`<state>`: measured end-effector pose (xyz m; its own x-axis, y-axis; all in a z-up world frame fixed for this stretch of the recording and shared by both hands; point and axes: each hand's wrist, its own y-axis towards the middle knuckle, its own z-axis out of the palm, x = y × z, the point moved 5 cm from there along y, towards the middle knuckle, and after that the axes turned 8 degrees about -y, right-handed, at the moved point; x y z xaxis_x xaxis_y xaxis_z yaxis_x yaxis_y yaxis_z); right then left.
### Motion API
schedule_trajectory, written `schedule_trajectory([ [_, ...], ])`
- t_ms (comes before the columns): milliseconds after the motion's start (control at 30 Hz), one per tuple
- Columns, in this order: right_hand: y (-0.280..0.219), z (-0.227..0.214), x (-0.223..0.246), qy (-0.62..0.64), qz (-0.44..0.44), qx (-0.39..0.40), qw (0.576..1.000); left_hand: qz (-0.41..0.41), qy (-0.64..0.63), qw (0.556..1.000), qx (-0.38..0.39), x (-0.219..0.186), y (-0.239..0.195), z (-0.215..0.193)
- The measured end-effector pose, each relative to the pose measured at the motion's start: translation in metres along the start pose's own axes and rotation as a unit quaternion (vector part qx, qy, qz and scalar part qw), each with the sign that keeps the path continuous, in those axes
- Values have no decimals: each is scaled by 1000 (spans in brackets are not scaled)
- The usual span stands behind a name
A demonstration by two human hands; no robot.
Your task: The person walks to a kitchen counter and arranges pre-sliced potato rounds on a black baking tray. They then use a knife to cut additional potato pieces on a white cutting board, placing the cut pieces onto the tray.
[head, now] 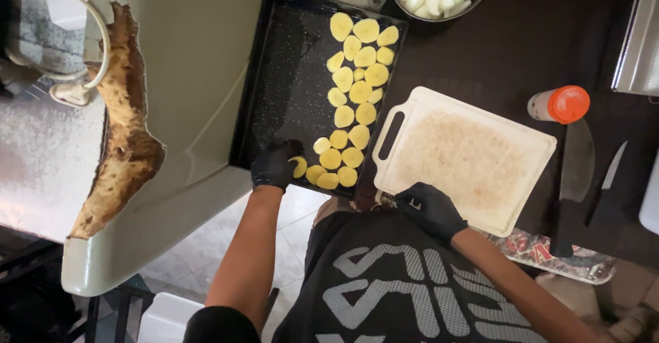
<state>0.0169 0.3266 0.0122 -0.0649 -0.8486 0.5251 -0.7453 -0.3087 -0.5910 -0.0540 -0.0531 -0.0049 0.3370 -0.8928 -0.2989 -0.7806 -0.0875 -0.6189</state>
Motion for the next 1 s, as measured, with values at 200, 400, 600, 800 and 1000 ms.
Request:
schedule_trajectory([
  [200, 5, 0, -1, 29, -3, 0, 1000, -59, -54, 996, -29, -49, -70, -64],
  [400, 20, 0, 4, 80, -28, -15, 996, -82, -178, 978, -72, 8, -99, 2],
  [600, 17, -7, -13, 106, -24, -57, 992, 82, -231, 938, -244, -26, -74, -10],
  [800, -32, -30, -27, 242, 140, -104, 954, 293, -234, 883, -284, -141, 48, -136],
  [1000, -70, 42, -80, 264, 276, -193, 904, 203, -31, 975, -85, -215, 250, -157],
])
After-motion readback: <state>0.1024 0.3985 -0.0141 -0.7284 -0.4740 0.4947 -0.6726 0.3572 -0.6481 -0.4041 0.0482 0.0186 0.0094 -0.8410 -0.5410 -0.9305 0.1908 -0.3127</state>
